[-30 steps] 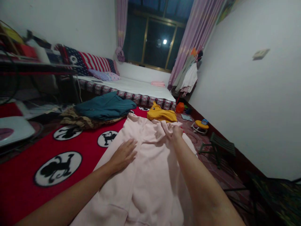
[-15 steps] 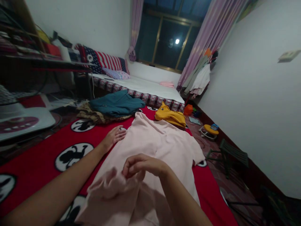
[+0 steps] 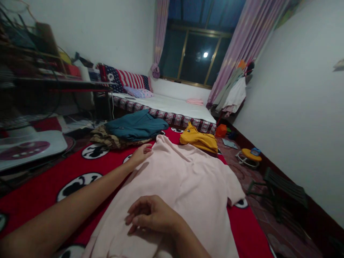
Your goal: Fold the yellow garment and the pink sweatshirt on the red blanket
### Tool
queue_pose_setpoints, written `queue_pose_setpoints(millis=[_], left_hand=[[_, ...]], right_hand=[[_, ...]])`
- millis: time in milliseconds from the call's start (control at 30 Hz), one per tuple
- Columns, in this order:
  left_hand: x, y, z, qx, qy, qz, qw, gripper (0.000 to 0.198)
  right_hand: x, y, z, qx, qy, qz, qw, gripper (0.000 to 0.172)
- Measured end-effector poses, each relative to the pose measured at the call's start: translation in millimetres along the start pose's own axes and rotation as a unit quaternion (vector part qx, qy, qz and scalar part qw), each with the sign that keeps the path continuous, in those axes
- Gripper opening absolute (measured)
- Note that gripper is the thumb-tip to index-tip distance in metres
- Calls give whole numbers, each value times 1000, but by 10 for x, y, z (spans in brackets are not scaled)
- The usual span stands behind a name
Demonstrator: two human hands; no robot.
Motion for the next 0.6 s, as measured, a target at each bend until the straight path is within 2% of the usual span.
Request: queue_pose_setpoints(millis=[167, 267, 367, 467, 533, 600], left_hand=[[-237, 534, -220, 8, 82, -26, 996, 45], [-385, 787, -265, 31, 107, -36, 993, 54], [-543, 983, -246, 53, 101, -28, 993, 56], [-683, 1140, -243, 45, 64, -22, 997, 50], [-741, 1226, -257, 20, 25, -23, 999, 54], [-754, 1292, -253, -4, -18, -25, 1000, 60]], right_hand=[[9, -1, -22, -10, -8, -21, 1000, 50], [3, -20, -8, -20, -2, -18, 1000, 53], [-26, -75, 35, -38, 1, -21, 999, 49], [-73, -142, 118, -51, -4, -16, 999, 40], [-20, -170, 207, -23, -50, -73, 996, 28], [131, -200, 304, 34, -132, -189, 972, 18]])
Point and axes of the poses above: each hand's wrist, its own y-axis towards the middle knuckle, its own x-axis out of the back of the hand, z = x × y, the point moved 4 cm from there along y, towards the middle knuckle, and after that the axes turned 15 degrees about -y, right-handed, at the moved point
